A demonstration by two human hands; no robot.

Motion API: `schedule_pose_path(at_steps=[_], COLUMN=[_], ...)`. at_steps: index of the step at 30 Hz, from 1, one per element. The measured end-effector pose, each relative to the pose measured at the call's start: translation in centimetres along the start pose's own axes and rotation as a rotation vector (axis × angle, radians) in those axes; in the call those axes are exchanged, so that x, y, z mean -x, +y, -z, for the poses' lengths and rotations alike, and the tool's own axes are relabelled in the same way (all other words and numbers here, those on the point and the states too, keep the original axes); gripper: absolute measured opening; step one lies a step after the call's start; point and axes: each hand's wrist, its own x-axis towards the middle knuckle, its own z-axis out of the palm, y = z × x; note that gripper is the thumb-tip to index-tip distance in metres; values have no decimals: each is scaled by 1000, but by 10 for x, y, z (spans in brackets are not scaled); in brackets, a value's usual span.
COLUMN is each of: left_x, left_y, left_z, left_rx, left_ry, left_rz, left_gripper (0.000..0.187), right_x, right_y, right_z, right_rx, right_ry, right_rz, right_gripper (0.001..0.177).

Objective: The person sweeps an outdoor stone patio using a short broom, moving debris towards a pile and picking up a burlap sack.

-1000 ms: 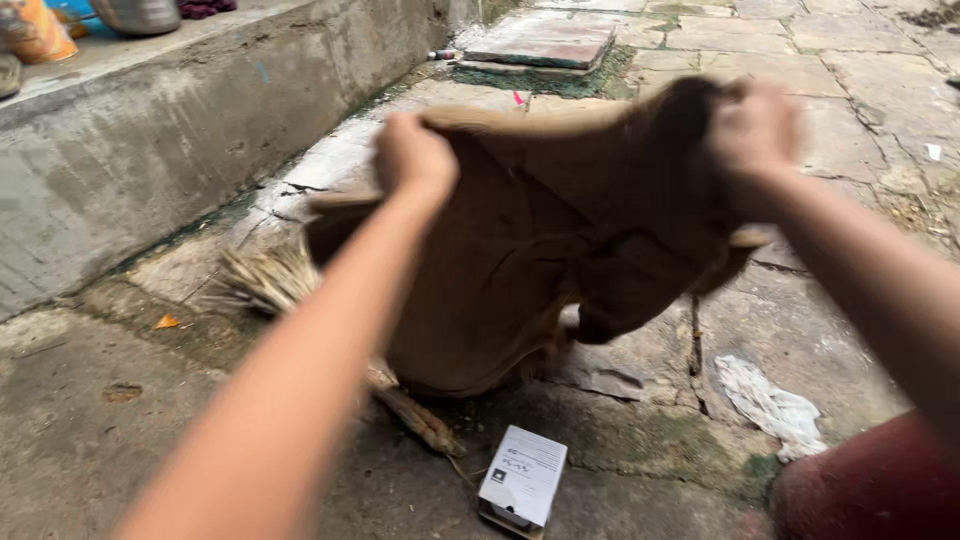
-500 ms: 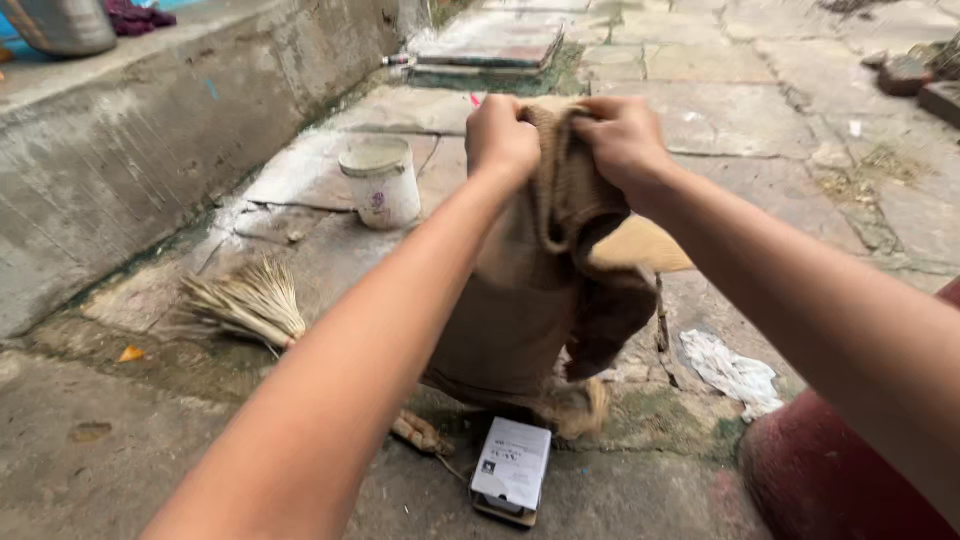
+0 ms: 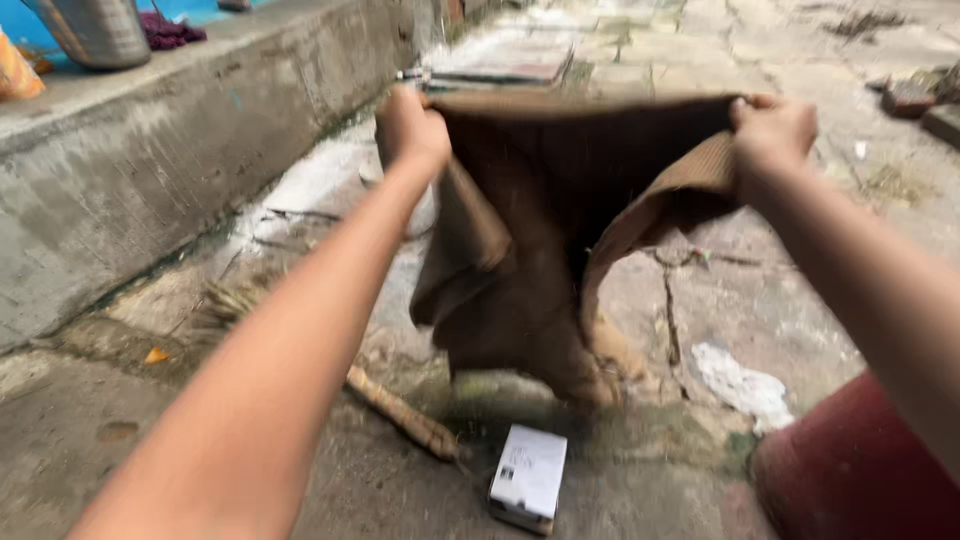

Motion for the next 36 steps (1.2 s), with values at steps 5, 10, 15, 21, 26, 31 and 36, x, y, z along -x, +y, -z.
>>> schedule_pose_path(at_steps=[5,10,15,21,26,31,36], left_x=[42,3,-15,45,58,65,79], left_y=[11,-37,-28,28,50,43,55], left_z=[12,48,-20,-72,-25,-18,-8], left_rx=[-204,-438,-549,136,401,432,391], left_ry=[-151,-162,-459,-605,-980,-1200,-843], left_rz=[82,72,28,188,82,-85,-143], left_gripper=[24,28,63,45,65,51,43], right_x=[-1,-22,-8,71,70,53,34], right_y=[34,20,31,-13,-25,-17,-5], right_z=[-48,-18,-68,-109,-91,-70,-40], right_rx=[516,1054,935,338,137,200,631], right_ry=[-236,-180,-544,-688,-537,-561,-679], right_rz=[376,252,110,-86,-142,-156,572], right_gripper=[20,34,25,21,30,30,63])
